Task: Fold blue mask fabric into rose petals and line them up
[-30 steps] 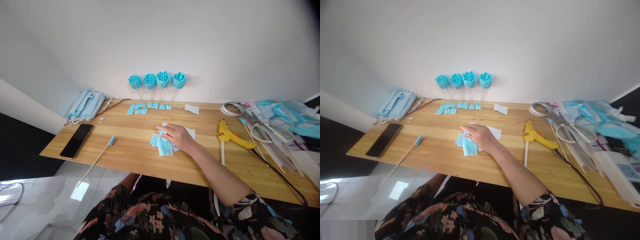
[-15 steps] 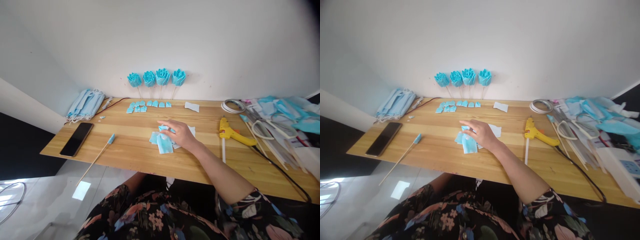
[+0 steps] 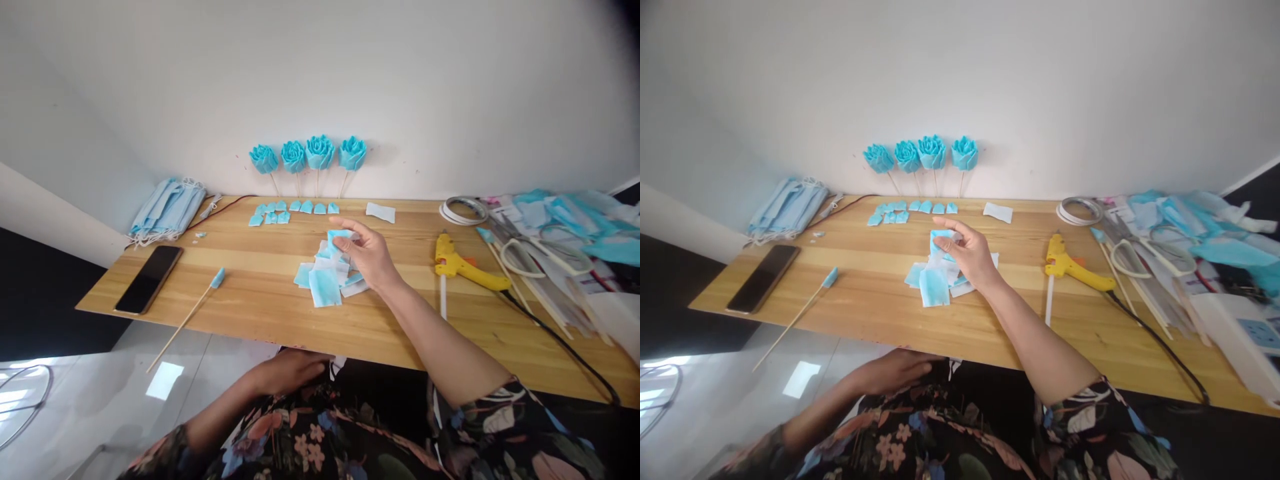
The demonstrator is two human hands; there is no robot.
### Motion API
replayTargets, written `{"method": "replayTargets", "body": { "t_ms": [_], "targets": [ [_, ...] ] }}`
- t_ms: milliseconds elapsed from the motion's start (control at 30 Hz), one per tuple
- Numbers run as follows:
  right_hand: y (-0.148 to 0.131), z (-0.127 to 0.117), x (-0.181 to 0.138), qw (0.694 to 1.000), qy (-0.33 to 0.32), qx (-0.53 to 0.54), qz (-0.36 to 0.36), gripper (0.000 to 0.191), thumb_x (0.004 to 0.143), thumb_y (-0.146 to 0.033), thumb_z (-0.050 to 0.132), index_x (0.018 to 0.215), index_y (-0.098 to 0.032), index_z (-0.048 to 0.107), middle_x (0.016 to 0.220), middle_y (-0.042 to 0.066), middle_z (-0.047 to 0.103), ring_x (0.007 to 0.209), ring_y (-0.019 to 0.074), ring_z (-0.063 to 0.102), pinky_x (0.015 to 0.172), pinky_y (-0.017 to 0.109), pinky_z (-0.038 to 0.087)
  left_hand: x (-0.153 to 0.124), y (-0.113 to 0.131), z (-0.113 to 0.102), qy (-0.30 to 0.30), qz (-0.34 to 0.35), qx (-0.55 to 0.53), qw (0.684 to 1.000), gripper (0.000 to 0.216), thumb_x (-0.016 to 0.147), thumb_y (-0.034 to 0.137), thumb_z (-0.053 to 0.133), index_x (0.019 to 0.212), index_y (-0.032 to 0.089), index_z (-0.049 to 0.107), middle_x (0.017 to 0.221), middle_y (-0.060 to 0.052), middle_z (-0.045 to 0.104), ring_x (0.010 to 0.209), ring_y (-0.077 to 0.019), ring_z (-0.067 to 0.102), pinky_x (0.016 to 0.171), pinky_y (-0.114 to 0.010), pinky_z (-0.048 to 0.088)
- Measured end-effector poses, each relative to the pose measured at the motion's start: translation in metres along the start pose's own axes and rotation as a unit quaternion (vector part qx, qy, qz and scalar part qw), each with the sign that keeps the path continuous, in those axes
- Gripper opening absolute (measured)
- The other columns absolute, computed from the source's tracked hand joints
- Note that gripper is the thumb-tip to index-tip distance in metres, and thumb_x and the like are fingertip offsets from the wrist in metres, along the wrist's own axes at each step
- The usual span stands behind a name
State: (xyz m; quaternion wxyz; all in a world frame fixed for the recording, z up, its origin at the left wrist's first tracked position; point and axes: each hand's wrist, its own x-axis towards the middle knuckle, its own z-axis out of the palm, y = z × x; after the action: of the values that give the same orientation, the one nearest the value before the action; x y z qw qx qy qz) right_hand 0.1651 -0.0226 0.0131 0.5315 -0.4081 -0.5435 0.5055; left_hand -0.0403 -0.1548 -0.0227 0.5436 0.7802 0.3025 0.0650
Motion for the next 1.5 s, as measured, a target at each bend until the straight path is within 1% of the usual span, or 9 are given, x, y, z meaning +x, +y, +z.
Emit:
{"method": "replayTargets", "body": {
  "t_ms": [200, 300, 433, 500, 633, 833, 1067, 1233, 1500],
  "targets": [
    [-0.004, 0.001, -0.002, 1.0, -0.011, -0.003, -0.002, 0.05, 0.074, -0.044, 0.078, 0.12, -0.025, 0.071, 0.065, -0.005, 0.052, 0.055, 0.008, 0.043, 0.051, 0.022, 0.04, -0.041, 0.05, -0.04, -0.099, 0.102, -0.087, 0.986, 0.04, 0.1, 0.031, 0.047, 0.138, 0.025, 0.06, 0.139, -0.011, 0.063, 0.131, -0.024, 0.057, 0.11, -0.036, 0.046],
    [-0.007, 0.002, -0.004, 1.0, -0.02, -0.023, -0.002, 0.052, 0.074, -0.044, 0.078, 0.122, -0.025, 0.07, 0.065, -0.005, 0.053, 0.053, 0.0079, 0.043, 0.048, 0.021, 0.038, -0.03, 0.06, -0.068, 0.046, 0.047, -0.061, 0.996, 0.032, 0.098, 0.033, 0.052, 0.123, 0.023, 0.069, 0.123, -0.009, 0.072, 0.115, -0.0211, 0.066, 0.099, -0.033, 0.052],
    [-0.007, 0.001, -0.004, 0.998, -0.027, -0.052, -0.013, 0.052, 0.075, -0.043, 0.078, 0.124, -0.026, 0.069, 0.069, -0.004, 0.056, 0.055, 0.0085, 0.046, 0.049, 0.021, 0.04, 0.017, 0.05, -0.103, 0.309, 0.023, -0.065, 0.949, 0.03, 0.095, 0.038, 0.056, 0.109, 0.016, 0.072, 0.098, -0.009, 0.075, 0.082, -0.0142, 0.066, 0.073, -0.026, 0.053],
    [-0.006, 0.0, -0.004, 0.997, -0.027, -0.071, -0.032, 0.051, 0.075, -0.043, 0.078, 0.123, -0.028, 0.07, 0.072, -0.003, 0.057, 0.058, 0.0093, 0.049, 0.051, 0.022, 0.042, 0.042, 0.044, -0.117, 0.341, 0.039, -0.087, 0.935, 0.028, 0.092, 0.036, 0.059, 0.107, 0.016, 0.072, 0.089, -0.007, 0.073, 0.071, -0.0111, 0.061, 0.062, -0.023, 0.049],
    [-0.004, -0.003, -0.003, 0.99, -0.028, -0.12, -0.063, 0.053, 0.076, -0.043, 0.078, 0.127, -0.028, 0.068, 0.074, -0.003, 0.06, 0.061, 0.0103, 0.051, 0.054, 0.023, 0.043, 0.073, 0.041, -0.135, 0.31, 0.045, -0.121, 0.942, 0.022, 0.086, 0.034, 0.065, 0.095, 0.015, 0.072, 0.072, -0.003, 0.067, 0.061, -0.0087, 0.057, 0.053, -0.02, 0.043],
    [-0.004, -0.004, -0.004, 0.982, -0.022, -0.168, -0.087, 0.053, 0.079, -0.041, 0.076, 0.13, -0.03, 0.065, 0.075, -0.002, 0.063, 0.062, 0.012, 0.053, 0.055, 0.025, 0.045, 0.086, 0.045, -0.14, 0.304, 0.041, -0.126, 0.944, 0.018, 0.082, 0.031, 0.068, 0.074, 0.015, 0.067, 0.061, 0.0, 0.061, 0.055, -0.0067, 0.052, 0.054, -0.02, 0.042],
    [-0.001, -0.007, 0.0, 0.983, 0.015, -0.169, -0.066, 0.045, 0.084, -0.046, 0.07, 0.125, -0.027, 0.068, 0.065, -0.003, 0.061, 0.057, 0.0137, 0.056, 0.056, 0.028, 0.051, 0.095, 0.029, -0.129, 0.391, 0.069, -0.106, 0.912, 0.026, 0.087, 0.036, 0.063, 0.071, 0.016, 0.056, 0.058, 0.002, 0.058, 0.054, -0.0079, 0.053, 0.056, -0.021, 0.043],
    [0.003, -0.009, 0.001, 0.994, 0.003, -0.1, -0.051, 0.044, 0.093, -0.053, 0.057, 0.125, -0.025, 0.067, 0.083, 0.003, 0.069, 0.075, 0.0176, 0.067, 0.073, 0.034, 0.057, 0.095, 0.022, -0.123, 0.44, 0.072, -0.082, 0.892, 0.022, 0.088, 0.034, 0.061, 0.075, 0.017, 0.057, 0.057, 0.002, 0.058, 0.053, -0.0082, 0.053, 0.055, -0.021, 0.042],
    [0.004, -0.002, -0.001, 0.997, 0.008, -0.081, 0.002, 0.044, 0.082, -0.038, 0.071, 0.123, -0.022, 0.068, 0.074, -0.002, 0.062, 0.065, 0.0122, 0.057, 0.06, 0.026, 0.049, 0.095, 0.022, -0.119, 0.445, 0.064, -0.062, 0.891, 0.023, 0.086, 0.036, 0.065, 0.076, 0.016, 0.061, 0.061, 0.001, 0.059, 0.055, -0.0084, 0.053, 0.055, -0.022, 0.041]
  ]
}}
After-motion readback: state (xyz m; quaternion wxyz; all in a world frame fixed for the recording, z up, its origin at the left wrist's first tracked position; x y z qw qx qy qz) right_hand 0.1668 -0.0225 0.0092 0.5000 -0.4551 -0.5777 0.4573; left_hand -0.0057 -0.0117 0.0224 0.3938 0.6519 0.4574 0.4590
